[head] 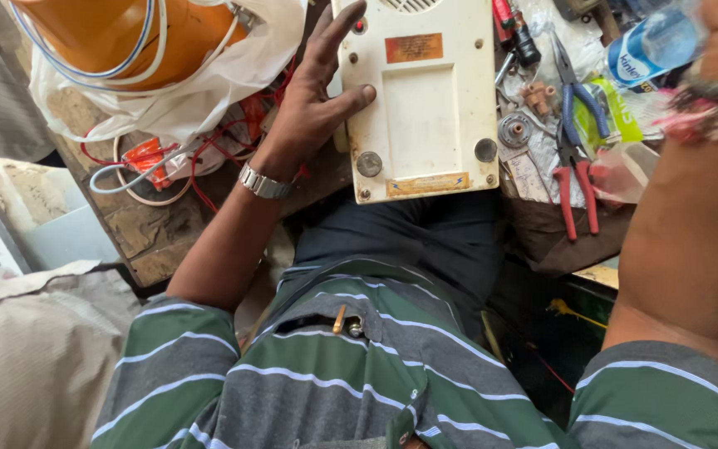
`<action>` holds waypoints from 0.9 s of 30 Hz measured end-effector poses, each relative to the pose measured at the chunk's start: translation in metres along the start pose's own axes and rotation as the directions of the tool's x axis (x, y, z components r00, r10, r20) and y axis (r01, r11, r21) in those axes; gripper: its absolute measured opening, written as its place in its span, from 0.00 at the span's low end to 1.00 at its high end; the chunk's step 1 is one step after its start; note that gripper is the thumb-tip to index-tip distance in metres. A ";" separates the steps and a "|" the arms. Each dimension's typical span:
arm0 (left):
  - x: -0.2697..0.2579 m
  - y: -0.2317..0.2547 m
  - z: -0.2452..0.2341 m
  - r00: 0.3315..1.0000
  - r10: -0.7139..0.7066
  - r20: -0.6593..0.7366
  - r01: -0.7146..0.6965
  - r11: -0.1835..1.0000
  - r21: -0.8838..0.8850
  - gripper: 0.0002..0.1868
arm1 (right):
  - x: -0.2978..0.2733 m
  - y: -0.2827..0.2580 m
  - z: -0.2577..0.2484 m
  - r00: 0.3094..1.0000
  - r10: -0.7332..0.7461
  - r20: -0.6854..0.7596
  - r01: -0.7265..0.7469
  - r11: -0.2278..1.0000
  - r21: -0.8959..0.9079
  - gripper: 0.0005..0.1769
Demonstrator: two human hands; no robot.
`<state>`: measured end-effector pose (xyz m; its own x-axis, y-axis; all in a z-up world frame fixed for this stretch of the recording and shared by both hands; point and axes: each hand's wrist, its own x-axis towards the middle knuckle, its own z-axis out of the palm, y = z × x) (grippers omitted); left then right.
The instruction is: The person disassembles a white plastic appliance housing using a screwdriver, then handles a white electrical socket box. They use the screwdriver to open the socket box and manipulate the internal wiring and components.
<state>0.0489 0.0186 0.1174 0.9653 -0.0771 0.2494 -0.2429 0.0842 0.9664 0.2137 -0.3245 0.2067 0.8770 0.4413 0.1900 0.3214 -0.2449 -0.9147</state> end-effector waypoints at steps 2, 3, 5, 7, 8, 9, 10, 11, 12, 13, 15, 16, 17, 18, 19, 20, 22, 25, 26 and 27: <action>0.003 -0.002 -0.002 0.999 0.051 0.008 -0.051 0.999 0.000 0.44 | -0.007 -0.027 0.007 0.998 -0.013 0.066 0.010 0.999 0.032 0.10; 0.002 -0.002 -0.003 0.997 0.071 0.006 -0.071 0.997 0.001 0.44 | -0.012 -0.039 0.013 0.995 -0.020 0.099 0.017 0.999 0.039 0.10; 0.001 -0.004 -0.003 0.995 0.101 0.000 -0.101 0.995 0.012 0.43 | -0.020 -0.059 0.029 0.988 -0.043 0.149 0.038 0.998 0.041 0.09; 0.000 -0.006 -0.003 0.993 0.115 0.006 -0.115 0.993 0.034 0.41 | -0.019 -0.073 0.044 0.981 -0.052 0.188 0.044 0.998 0.044 0.09; 0.000 -0.007 -0.003 0.994 0.113 0.014 -0.113 0.992 0.051 0.40 | -0.020 -0.077 0.051 0.978 -0.057 0.201 0.049 0.998 0.042 0.09; 0.000 -0.008 -0.003 0.993 0.111 0.026 -0.113 0.991 0.066 0.38 | -0.020 -0.082 0.056 0.976 -0.060 0.210 0.054 0.998 0.035 0.09; 0.000 -0.008 -0.003 0.993 0.119 0.024 -0.120 0.991 0.060 0.36 | -0.021 -0.086 0.059 0.974 -0.068 0.214 0.063 0.998 0.031 0.09; 0.001 -0.008 -0.002 0.992 0.127 0.022 -0.128 0.990 0.055 0.35 | -0.021 -0.089 0.060 0.973 -0.074 0.219 0.071 0.997 0.024 0.09; 0.002 -0.009 -0.002 0.990 0.136 0.020 -0.137 0.989 0.050 0.34 | -0.021 -0.092 0.060 0.972 -0.080 0.221 0.077 0.997 0.021 0.08; 0.002 -0.009 -0.002 0.993 0.119 0.016 -0.119 0.993 0.007 0.33 | -0.020 -0.094 0.060 0.972 -0.082 0.220 0.081 0.997 0.010 0.08; 0.002 -0.009 0.000 0.996 0.083 0.008 -0.082 0.993 -0.079 0.33 | -0.022 -0.098 0.057 0.971 -0.085 0.223 0.085 0.996 0.006 0.08; 0.001 -0.009 0.000 0.995 0.101 0.005 -0.100 0.992 -0.080 0.32 | -0.023 -0.100 0.056 0.970 -0.089 0.227 0.091 0.996 0.000 0.08; 0.001 -0.009 0.000 0.993 0.119 0.003 -0.119 0.990 -0.080 0.31 | -0.023 -0.101 0.054 0.970 -0.089 0.228 0.093 0.996 -0.005 0.08; 0.001 -0.009 0.001 0.990 0.138 0.001 -0.138 0.987 -0.079 0.31 | -0.024 -0.102 0.054 0.969 -0.091 0.229 0.096 0.995 -0.010 0.08; 0.001 -0.008 0.001 0.996 0.094 -0.004 -0.094 0.991 -0.095 0.31 | -0.024 -0.103 0.053 0.969 -0.090 0.230 0.096 0.995 -0.012 0.08; 0.001 -0.009 0.002 0.999 0.049 -0.008 -0.050 0.993 -0.111 0.31 | -0.024 -0.104 0.054 0.968 -0.093 0.232 0.097 0.995 -0.009 0.08; 0.000 -0.009 0.002 1.000 0.017 -0.012 -0.018 0.994 -0.112 0.31 | -0.023 -0.105 0.058 0.965 -0.103 0.240 0.110 0.994 -0.016 0.07; 0.000 -0.011 0.002 0.999 0.040 -0.008 -0.041 0.995 -0.087 0.30 | -0.020 -0.109 0.063 0.958 -0.126 0.256 0.137 0.990 -0.024 0.07; 0.000 -0.011 0.002 0.999 0.036 -0.005 -0.036 0.995 -0.094 0.29 | -0.020 -0.112 0.065 0.956 -0.132 0.262 0.145 0.989 -0.031 0.07; 0.000 -0.012 0.002 0.999 0.033 -0.001 -0.033 0.994 -0.101 0.29 | -0.019 -0.114 0.067 0.954 -0.144 0.264 0.160 0.986 -0.039 0.07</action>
<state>0.0517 0.0156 0.1063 0.9570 -0.0731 0.2809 -0.2635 0.1864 0.9465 0.1366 -0.2473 0.2837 0.6958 0.6841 0.2187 0.4708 -0.2045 -0.8582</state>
